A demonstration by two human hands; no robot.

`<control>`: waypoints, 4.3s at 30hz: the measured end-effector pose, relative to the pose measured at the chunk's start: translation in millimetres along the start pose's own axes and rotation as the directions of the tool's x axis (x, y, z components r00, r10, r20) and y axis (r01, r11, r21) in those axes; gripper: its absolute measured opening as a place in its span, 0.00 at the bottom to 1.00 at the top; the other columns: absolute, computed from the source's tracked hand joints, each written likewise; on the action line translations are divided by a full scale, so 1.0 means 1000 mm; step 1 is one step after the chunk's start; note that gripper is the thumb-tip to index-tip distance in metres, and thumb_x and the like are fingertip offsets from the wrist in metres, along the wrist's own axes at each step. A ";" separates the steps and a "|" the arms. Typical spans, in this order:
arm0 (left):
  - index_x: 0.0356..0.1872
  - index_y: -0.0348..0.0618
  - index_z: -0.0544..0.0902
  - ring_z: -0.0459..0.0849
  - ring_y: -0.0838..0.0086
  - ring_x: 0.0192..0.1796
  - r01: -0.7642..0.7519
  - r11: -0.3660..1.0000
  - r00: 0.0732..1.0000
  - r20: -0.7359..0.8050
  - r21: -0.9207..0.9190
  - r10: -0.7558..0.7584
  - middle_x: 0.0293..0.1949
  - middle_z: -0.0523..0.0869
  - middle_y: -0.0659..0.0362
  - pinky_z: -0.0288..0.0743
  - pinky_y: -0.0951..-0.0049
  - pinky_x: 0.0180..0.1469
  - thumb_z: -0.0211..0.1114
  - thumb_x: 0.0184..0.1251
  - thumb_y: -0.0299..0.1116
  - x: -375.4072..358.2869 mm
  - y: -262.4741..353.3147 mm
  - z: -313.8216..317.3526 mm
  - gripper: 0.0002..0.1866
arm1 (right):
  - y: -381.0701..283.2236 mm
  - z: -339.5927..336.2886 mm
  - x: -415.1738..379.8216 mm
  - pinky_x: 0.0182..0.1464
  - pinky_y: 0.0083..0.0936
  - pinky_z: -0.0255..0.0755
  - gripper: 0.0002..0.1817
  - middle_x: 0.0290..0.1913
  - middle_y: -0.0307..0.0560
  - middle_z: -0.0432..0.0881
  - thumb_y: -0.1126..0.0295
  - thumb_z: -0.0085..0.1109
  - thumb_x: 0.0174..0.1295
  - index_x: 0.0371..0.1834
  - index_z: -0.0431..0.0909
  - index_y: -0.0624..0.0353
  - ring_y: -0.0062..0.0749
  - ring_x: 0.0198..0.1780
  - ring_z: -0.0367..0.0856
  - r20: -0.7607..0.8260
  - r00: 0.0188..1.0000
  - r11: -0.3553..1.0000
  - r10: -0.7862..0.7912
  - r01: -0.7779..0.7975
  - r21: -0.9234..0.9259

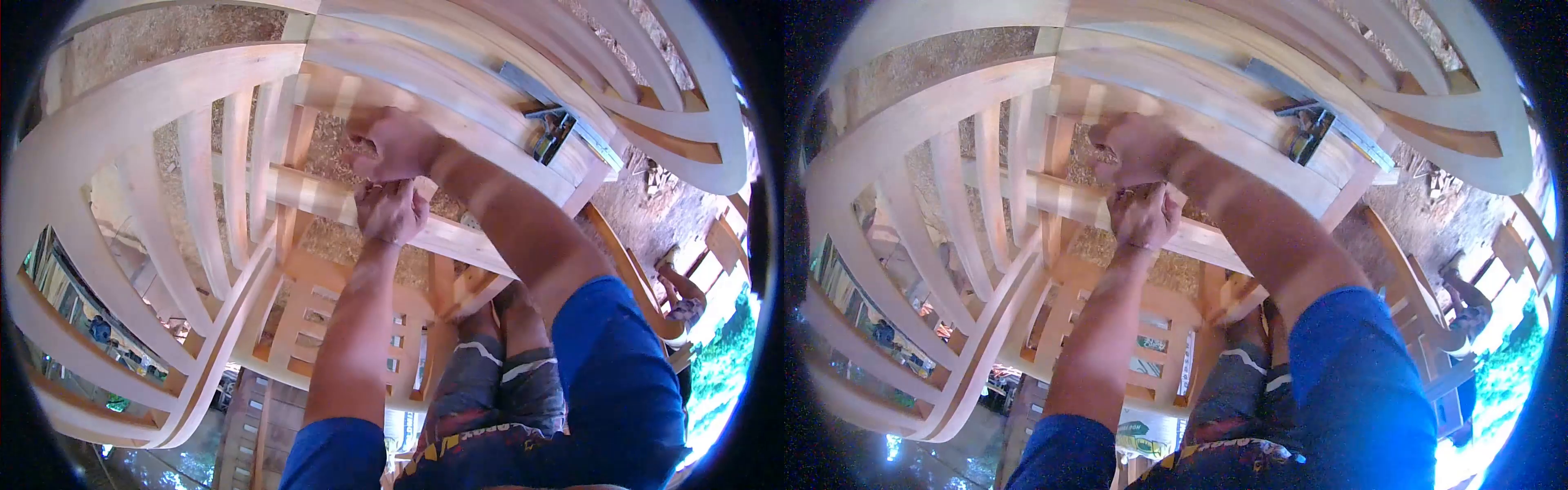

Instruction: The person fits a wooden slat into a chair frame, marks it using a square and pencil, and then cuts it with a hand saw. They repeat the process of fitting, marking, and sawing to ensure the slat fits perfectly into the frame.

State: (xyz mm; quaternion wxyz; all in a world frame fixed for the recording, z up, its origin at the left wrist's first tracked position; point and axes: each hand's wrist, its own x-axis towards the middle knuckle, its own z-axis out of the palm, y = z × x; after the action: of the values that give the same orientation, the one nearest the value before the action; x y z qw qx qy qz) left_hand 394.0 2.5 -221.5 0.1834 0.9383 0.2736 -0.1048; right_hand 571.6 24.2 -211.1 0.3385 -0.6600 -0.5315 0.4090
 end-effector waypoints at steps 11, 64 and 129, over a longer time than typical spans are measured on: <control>0.33 0.52 0.84 0.89 0.58 0.37 0.028 0.999 1.000 0.002 -0.030 -0.028 0.32 0.91 0.56 0.70 0.48 0.57 0.66 0.59 0.40 0.002 0.004 -0.008 0.07 | 0.029 -0.062 0.029 0.38 0.36 0.81 0.25 0.39 0.54 0.86 0.51 0.73 0.59 0.45 0.85 0.63 0.44 0.35 0.87 -0.496 0.865 0.931 -0.074 0.239 0.278; 0.54 0.34 0.82 0.88 0.53 0.55 0.145 0.982 0.975 -0.151 -0.125 -0.163 0.52 0.88 0.44 0.80 0.56 0.59 0.80 0.58 0.57 0.122 0.228 0.015 0.37 | 0.022 -0.022 -0.572 0.49 0.44 0.82 0.12 0.44 0.57 0.85 0.73 0.65 0.67 0.52 0.81 0.63 0.50 0.42 0.87 -0.482 0.381 0.605 0.789 -0.618 0.502; 0.43 0.55 0.86 0.86 0.57 0.53 -0.753 0.644 0.657 -0.086 -0.136 0.749 0.56 0.86 0.60 0.77 0.52 0.56 0.72 0.69 0.42 -0.062 0.289 0.104 0.08 | 0.034 0.032 -0.587 0.49 0.32 0.83 0.17 0.46 0.55 0.90 0.72 0.58 0.75 0.64 0.80 0.65 0.33 0.42 0.90 -0.542 0.159 0.531 0.825 -0.545 0.649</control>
State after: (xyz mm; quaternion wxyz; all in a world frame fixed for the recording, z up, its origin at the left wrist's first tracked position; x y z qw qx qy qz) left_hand 492.1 -294.8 -214.8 0.2816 0.9506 -0.1301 0.0133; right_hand 498.0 -556.8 -149.6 0.4090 -0.8717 0.1245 0.2397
